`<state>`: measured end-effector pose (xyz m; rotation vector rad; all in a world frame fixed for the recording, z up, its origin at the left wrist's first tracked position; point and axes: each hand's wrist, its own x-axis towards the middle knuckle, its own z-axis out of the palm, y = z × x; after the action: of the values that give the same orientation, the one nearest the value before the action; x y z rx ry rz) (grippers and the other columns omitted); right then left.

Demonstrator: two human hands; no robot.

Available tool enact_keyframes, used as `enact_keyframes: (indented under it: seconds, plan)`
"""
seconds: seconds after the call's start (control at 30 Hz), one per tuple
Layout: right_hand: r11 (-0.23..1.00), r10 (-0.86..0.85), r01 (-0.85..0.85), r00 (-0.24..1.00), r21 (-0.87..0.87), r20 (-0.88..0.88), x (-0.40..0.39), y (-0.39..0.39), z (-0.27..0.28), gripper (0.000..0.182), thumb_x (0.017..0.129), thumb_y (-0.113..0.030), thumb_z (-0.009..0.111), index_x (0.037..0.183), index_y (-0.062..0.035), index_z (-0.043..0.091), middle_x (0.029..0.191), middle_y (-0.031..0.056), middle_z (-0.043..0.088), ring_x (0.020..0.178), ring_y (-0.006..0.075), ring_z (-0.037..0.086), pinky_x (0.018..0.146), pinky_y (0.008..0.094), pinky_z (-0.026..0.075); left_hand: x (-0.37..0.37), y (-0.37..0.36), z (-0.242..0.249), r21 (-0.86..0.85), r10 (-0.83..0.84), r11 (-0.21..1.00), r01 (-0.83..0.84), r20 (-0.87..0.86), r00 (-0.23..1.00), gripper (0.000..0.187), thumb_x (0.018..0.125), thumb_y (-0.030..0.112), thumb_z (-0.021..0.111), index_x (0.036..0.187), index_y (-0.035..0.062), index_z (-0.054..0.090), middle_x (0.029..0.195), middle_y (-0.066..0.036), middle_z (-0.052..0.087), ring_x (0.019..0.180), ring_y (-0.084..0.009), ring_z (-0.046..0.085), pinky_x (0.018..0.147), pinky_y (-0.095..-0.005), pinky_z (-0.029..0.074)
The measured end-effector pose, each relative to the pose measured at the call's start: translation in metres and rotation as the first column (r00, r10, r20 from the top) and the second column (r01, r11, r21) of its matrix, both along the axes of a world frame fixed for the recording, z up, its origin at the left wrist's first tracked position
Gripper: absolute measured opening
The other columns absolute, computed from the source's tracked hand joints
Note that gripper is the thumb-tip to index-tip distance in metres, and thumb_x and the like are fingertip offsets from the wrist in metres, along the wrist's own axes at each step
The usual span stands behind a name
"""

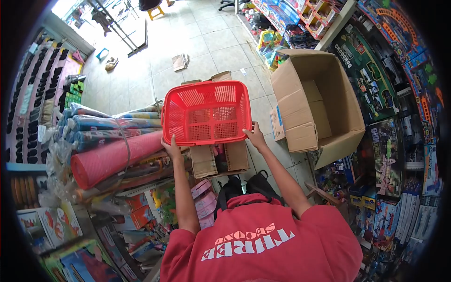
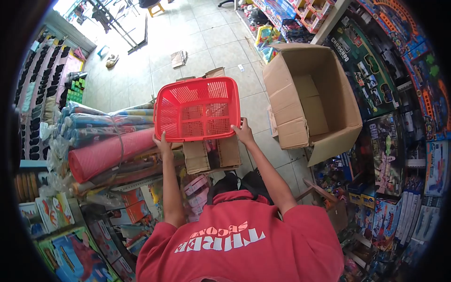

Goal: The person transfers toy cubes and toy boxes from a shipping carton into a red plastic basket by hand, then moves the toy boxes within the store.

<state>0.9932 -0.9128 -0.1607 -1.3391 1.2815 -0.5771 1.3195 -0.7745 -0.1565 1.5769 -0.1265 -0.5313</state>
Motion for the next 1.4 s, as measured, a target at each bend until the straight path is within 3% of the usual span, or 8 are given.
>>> enact_keyframes:
  seconds: [0.07,0.1,0.3,0.43,0.6,0.7,0.93,1.4]
  plan:
    - [0.997,-0.033,0.029,0.997,-0.065,-0.067,0.003,0.004,0.002,0.053,0.083,-0.024,0.066,0.124,-0.0004,0.042,0.118,0.017,0.057,0.102,0.0254,0.061,0.081,0.0364,0.052,0.026,0.0,-0.063,0.011,0.003,1.0,-0.003,0.071,0.997,0.058,0.086,0.017,0.061,0.136,0.0084,0.033,0.124,-0.007,0.05,0.101,-0.0208,0.058,0.067,-0.0312,0.054]
    - [0.995,-0.046,0.041,0.997,-0.086,-0.059,0.002,0.005,0.002,0.051,0.082,-0.021,0.066,0.122,0.0001,0.043,0.117,0.0172,0.057,0.102,0.0252,0.061,0.081,0.0366,0.053,0.026,0.001,-0.061,-0.023,0.018,1.0,-0.017,0.042,0.999,0.057,0.083,0.005,0.057,0.135,0.0077,0.034,0.122,-0.007,0.051,0.096,-0.0202,0.06,0.063,-0.03,0.057]
    - [0.991,-0.106,0.109,0.994,-0.081,0.041,-0.036,0.037,0.039,0.042,0.077,-0.011,0.064,0.112,0.0033,0.047,0.111,0.0211,0.061,0.103,0.0281,0.063,0.084,0.0371,0.052,0.004,0.043,0.014,0.147,-0.226,0.961,0.234,-0.068,0.972,0.044,0.082,0.004,0.052,0.125,0.0084,0.045,0.112,-0.009,0.056,0.092,-0.0181,0.061,0.068,-0.0318,0.055]
    - [0.983,-0.149,0.172,0.951,-0.065,0.27,-0.078,0.061,0.091,0.037,0.078,-0.002,0.061,0.111,0.0022,0.047,0.106,0.0113,0.06,0.1,0.0156,0.059,0.086,0.0307,0.05,-0.013,0.065,0.068,-0.179,-0.227,0.958,0.222,-0.007,0.974,0.04,0.084,0.005,0.051,0.124,0.0011,0.046,0.106,-0.009,0.058,0.095,-0.0179,0.059,0.084,-0.033,0.049]
    - [0.958,-0.134,0.195,0.953,-0.211,0.271,-0.129,0.096,0.186,0.034,0.079,0.0,0.06,0.11,-0.0015,0.046,0.104,0.0066,0.059,0.097,0.0126,0.059,0.082,0.0273,0.05,-0.084,0.064,0.18,-0.504,-0.232,0.853,0.134,-0.137,0.963,0.043,0.087,0.008,0.048,0.129,-0.0004,0.043,0.116,-0.013,0.057,0.103,-0.0226,0.06,0.09,-0.0381,0.05]
    - [0.905,-0.246,0.325,0.926,-0.275,0.287,-0.162,0.131,0.228,0.033,0.079,0.001,0.059,0.109,-0.0029,0.047,0.103,0.0051,0.059,0.096,0.011,0.059,0.081,0.025,0.049,-0.108,0.063,0.213,-0.528,-0.43,0.774,0.35,-0.031,0.903,0.049,0.085,0.002,0.053,0.133,-0.0011,0.042,0.122,-0.016,0.055,0.106,-0.025,0.059,0.092,-0.0389,0.05]
    - [0.646,-0.542,0.647,0.762,-0.405,0.353,-0.272,0.244,0.241,0.026,0.079,0.001,0.057,0.103,-0.0037,0.047,0.092,0.0012,0.055,0.085,0.0078,0.055,0.073,0.0213,0.044,-0.215,0.066,0.232,-0.581,-0.657,0.561,0.59,0.121,0.744,0.048,0.082,-0.001,0.053,0.129,-0.0036,0.044,0.122,-0.016,0.055,0.104,-0.0257,0.06,0.088,-0.0367,0.052]
    - [-0.073,-0.977,0.811,0.058,-0.581,0.205,-0.408,0.516,0.218,0.012,0.084,-0.004,0.055,0.094,0.0002,0.051,0.08,0.0083,0.055,0.074,0.0135,0.052,0.068,0.0281,0.043,-0.475,0.097,0.202,-0.546,-0.99,-0.082,0.834,0.144,-0.004,0.064,0.071,-0.001,0.044,0.135,-0.0064,0.035,0.131,-0.023,0.048,0.114,-0.0314,0.055,0.094,-0.0424,0.052]
